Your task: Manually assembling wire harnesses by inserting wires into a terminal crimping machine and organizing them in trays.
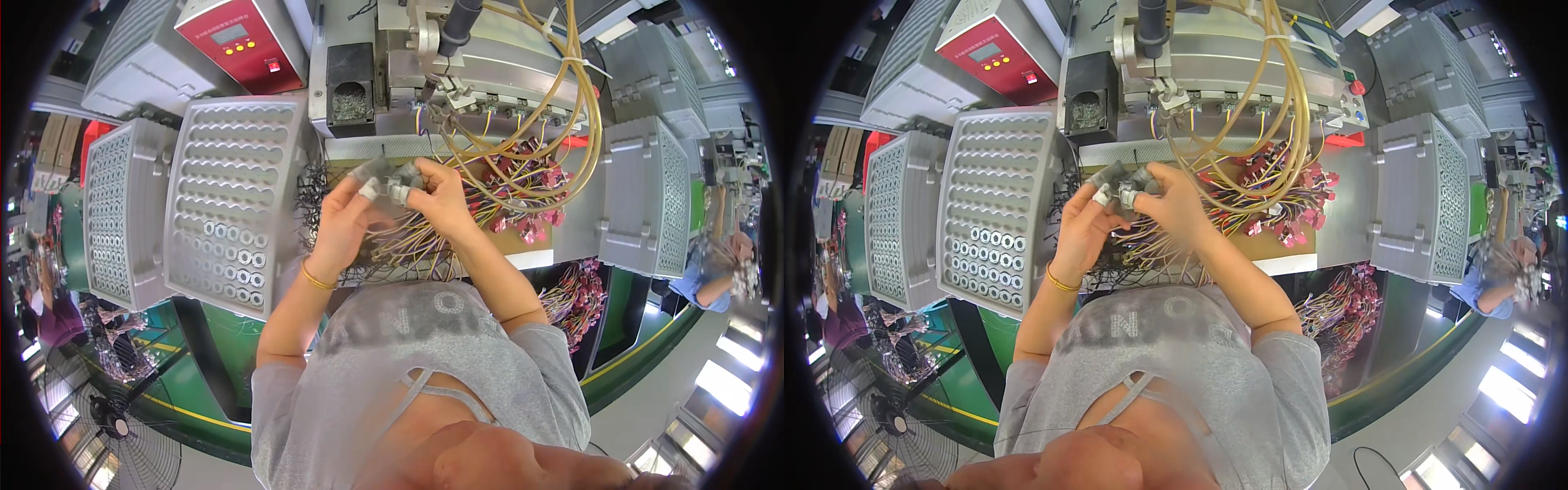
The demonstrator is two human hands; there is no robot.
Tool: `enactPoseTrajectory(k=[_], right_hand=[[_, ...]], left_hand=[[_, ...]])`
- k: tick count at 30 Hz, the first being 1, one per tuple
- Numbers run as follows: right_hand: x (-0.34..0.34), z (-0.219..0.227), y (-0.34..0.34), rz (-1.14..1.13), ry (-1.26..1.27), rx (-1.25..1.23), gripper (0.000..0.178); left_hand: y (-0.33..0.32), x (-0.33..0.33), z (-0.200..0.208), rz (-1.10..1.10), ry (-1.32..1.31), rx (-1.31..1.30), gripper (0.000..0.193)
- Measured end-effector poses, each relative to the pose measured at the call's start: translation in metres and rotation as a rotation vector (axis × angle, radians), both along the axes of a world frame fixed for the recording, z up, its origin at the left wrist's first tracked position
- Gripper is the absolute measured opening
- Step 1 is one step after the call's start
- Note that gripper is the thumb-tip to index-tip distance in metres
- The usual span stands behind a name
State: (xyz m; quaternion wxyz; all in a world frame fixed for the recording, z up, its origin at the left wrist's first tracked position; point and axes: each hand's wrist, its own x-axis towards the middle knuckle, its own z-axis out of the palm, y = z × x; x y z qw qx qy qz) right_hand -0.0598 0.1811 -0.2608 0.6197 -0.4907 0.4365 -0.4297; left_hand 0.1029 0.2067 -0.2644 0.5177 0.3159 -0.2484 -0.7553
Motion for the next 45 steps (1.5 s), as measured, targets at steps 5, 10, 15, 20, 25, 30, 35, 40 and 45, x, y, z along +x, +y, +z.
enactPoseTrajectory(k=[5,10,15,20,25,30,35,40,45], right_hand=[[-0.006,0.004,0.001,-0.046,0.012,-0.030,0.015],[-0.009,0.011,0.002,0.056,0.004,-0.033,0.019],[-0.013,0.008,0.003,0.084,0.049,-0.095,0.020],[-0.014,-0.001,0.003,0.116,0.106,-0.144,0.022],[-0.014,-0.002,0.004,0.123,0.098,-0.137,0.021],[-0.016,0.003,0.004,0.116,0.137,-0.170,0.020],[-0.019,-0.002,0.005,0.150,0.163,-0.230,0.020],[-0.014,-0.011,0.000,0.154,0.217,-0.294,0.021],[-0.011,-0.014,-0.001,0.133,0.188,-0.332,0.021]], left_hand=[[-0.016,0.002,0.015,0.418,-0.867,-0.504,0.036],[-0.052,-0.001,0.042,0.591,-1.469,-0.972,0.038],[-0.089,0.003,0.069,0.685,-1.295,-1.029,0.037],[-0.114,0.012,0.094,0.689,-1.199,-0.999,0.035],[-0.153,0.014,0.123,0.696,-1.204,-1.022,0.040],[-0.153,0.002,0.117,0.613,-1.479,-1.118,0.046],[-0.148,0.001,0.099,0.570,-1.388,-1.091,0.042],[-0.179,0.026,0.127,0.550,-1.214,-0.823,0.033],[-0.216,0.032,0.169,0.527,-0.631,-0.626,0.029]])
